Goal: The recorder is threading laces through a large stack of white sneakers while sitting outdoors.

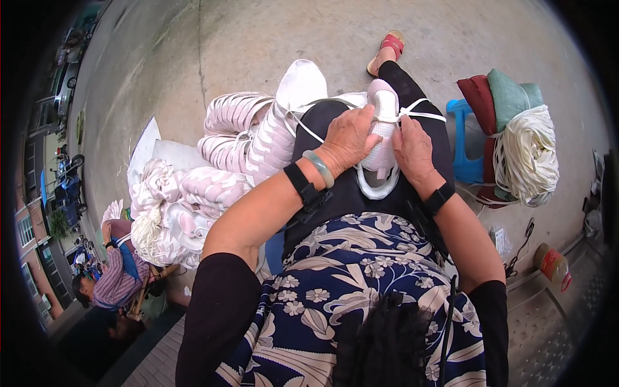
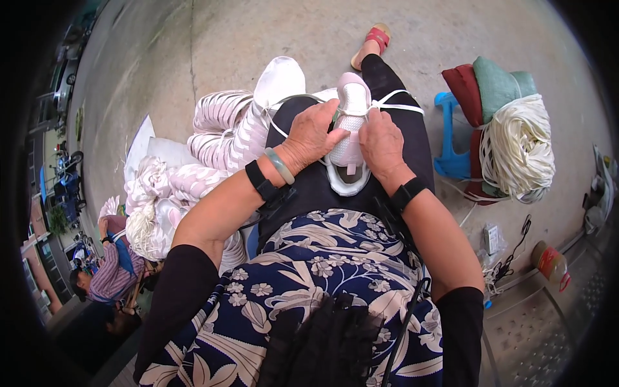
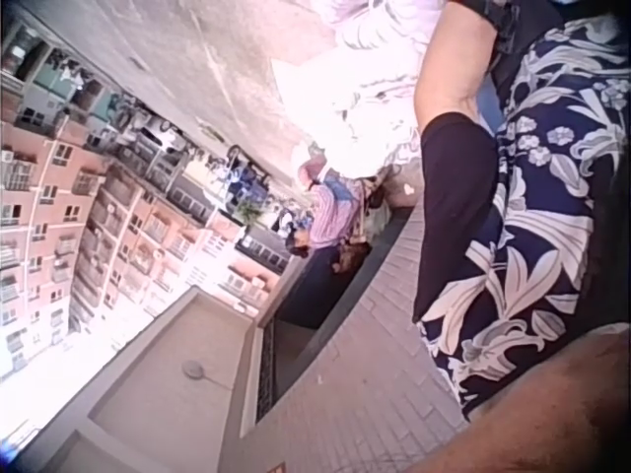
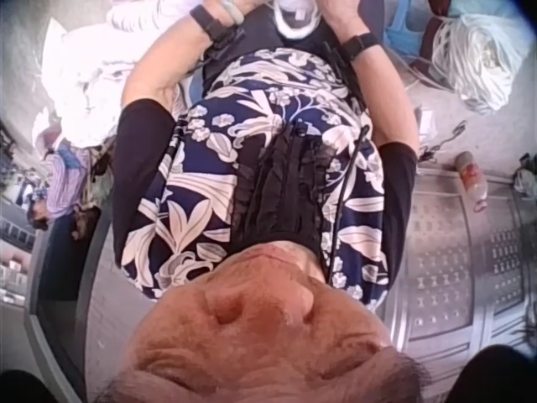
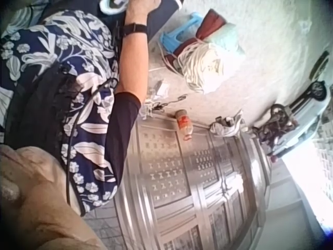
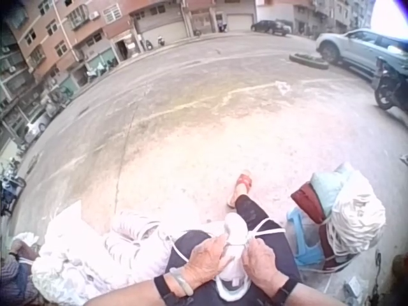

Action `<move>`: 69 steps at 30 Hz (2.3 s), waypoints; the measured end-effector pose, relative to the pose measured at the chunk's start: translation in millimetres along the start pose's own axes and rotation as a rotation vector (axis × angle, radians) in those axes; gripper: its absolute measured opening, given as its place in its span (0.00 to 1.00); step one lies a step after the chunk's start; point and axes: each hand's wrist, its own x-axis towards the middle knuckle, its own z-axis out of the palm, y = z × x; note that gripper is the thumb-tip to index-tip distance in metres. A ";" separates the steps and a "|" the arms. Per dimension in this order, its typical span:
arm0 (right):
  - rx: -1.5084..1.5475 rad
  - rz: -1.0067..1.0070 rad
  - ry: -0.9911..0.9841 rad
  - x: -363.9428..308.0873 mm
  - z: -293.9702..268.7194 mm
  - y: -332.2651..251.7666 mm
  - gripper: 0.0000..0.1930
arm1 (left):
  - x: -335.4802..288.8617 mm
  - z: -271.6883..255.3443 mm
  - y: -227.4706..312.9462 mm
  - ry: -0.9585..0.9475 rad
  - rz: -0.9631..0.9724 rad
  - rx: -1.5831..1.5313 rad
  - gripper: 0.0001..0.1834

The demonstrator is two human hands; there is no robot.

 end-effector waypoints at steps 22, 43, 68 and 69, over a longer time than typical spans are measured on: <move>0.024 -0.094 0.042 10.2 12.6 8.3 0.06 | -1.4 -1.9 4.1 -0.126 -0.102 0.265 0.13; 0.105 -0.325 0.007 7.0 -16.6 3.5 0.14 | 6.0 1.4 2.4 -0.098 -0.141 0.323 0.11; 0.169 -0.386 -0.039 13.3 -14.3 12.1 0.17 | 16.1 13.1 6.6 -0.172 -0.165 0.419 0.08; 0.172 -0.391 -0.035 13.2 -14.1 13.2 0.18 | 15.5 12.5 6.3 -0.180 -0.156 0.421 0.08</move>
